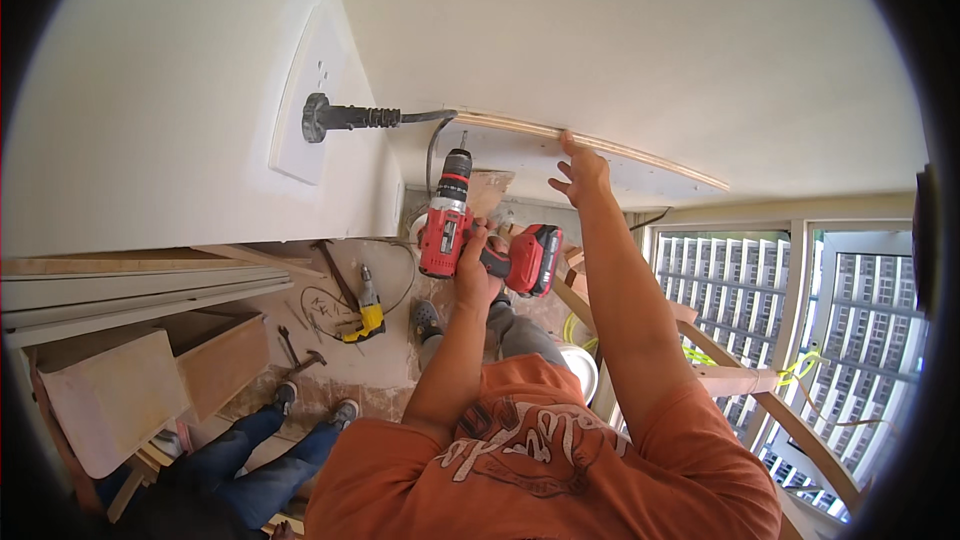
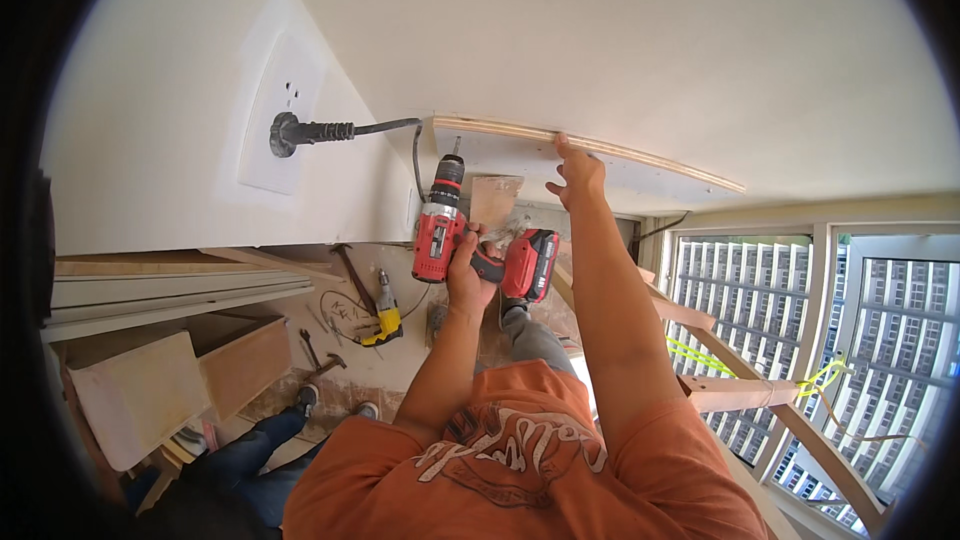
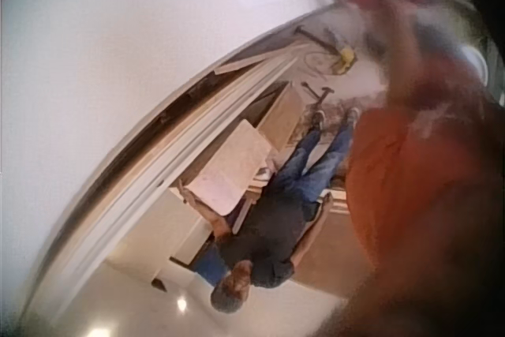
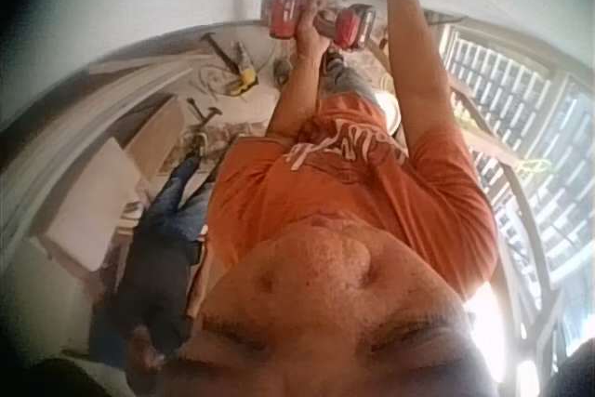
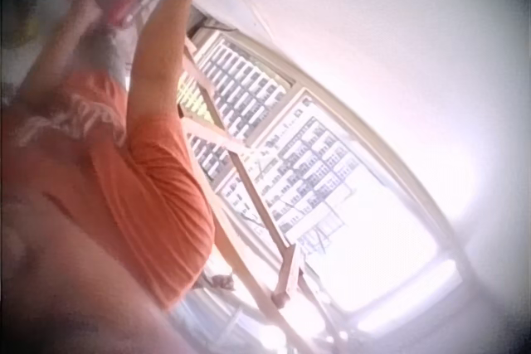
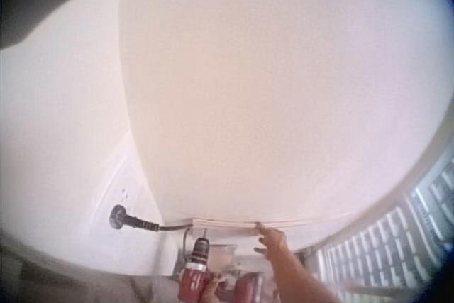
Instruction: The person uses a cordless drill to drive screws into a curved wooden trim piece mounted near the ceiling. They repeatedly position screws, operate the drill, and adjust the trim while working in a room with large windows and construction materials on the floor.
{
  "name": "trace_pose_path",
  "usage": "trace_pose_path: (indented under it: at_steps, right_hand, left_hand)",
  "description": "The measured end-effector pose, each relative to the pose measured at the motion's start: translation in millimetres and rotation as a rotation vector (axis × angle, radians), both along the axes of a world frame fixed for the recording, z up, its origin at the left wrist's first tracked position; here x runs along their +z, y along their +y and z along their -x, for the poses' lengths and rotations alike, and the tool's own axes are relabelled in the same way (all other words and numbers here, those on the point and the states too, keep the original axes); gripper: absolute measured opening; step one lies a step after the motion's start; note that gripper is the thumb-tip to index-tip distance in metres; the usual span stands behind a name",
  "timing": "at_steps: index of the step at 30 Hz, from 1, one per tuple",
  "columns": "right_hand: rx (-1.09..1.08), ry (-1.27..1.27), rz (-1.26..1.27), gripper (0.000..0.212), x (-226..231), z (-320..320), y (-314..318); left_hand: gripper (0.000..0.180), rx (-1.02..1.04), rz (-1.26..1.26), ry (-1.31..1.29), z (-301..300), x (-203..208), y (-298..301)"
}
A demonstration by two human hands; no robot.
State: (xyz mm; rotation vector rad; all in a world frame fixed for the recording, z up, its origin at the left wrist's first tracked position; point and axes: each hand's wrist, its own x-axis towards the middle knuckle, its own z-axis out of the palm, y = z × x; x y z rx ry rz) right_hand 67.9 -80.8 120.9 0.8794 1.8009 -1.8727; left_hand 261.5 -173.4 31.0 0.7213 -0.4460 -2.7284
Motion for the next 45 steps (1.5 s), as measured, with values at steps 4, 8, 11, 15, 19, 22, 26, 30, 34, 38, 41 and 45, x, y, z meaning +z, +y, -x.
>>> trace_pose_path:
  at_steps: [4,8,11,15,19,22,26,30,34,38,41,45]
  right_hand:
    - [-0.003,0.003,0.003,0.071,-5,4,7]
    - [0.008,0.006,-0.021,0.072,-6,2,5]
    - [0.034,0.002,-0.021,0.072,-4,4,6]
    - [0.022,-0.008,-0.016,0.071,-3,5,10]
    - [0.018,-0.007,-0.049,0.071,-1,2,6]
    - [0.03,-0.028,-0.04,0.072,-4,8,9]
    - [0.028,-0.012,-0.069,0.075,-2,6,7]
    - [0.048,-0.048,-0.152,0.072,0,6,10]
    - [0.566,-0.152,-0.294,0.065,18,-5,5]
    - [0.9,0.075,-0.379,0.048,8,-13,-43]
    - [0.651,0.038,-0.082,0.04,-10,-17,-77]
    - [0.507,-0.074,0.156,0.032,-28,-14,-101]
  left_hand:
    - [0.015,-0.028,-0.192,0.104,8,8,12]
    - [0.015,0.009,-0.163,0.1,9,7,16]
    - [0.014,0.018,-0.178,0.101,10,8,16]
    - [0.014,0.04,-0.201,0.085,10,16,19]
    - [0.014,0.069,-0.214,0.066,4,14,18]
    - [0.013,0.063,-0.19,0.069,5,15,18]
    - [0.014,0.05,-0.201,0.05,2,14,18]
    - [0.014,0.057,-0.201,0.065,3,18,22]
    - [0.014,0.083,-0.196,0.066,2,17,26]
    - [0.016,0.113,-0.18,0.082,3,4,30]
    - [0.017,0.117,-0.164,0.078,1,0,33]
    - [0.017,0.098,-0.212,0.055,-8,6,33]
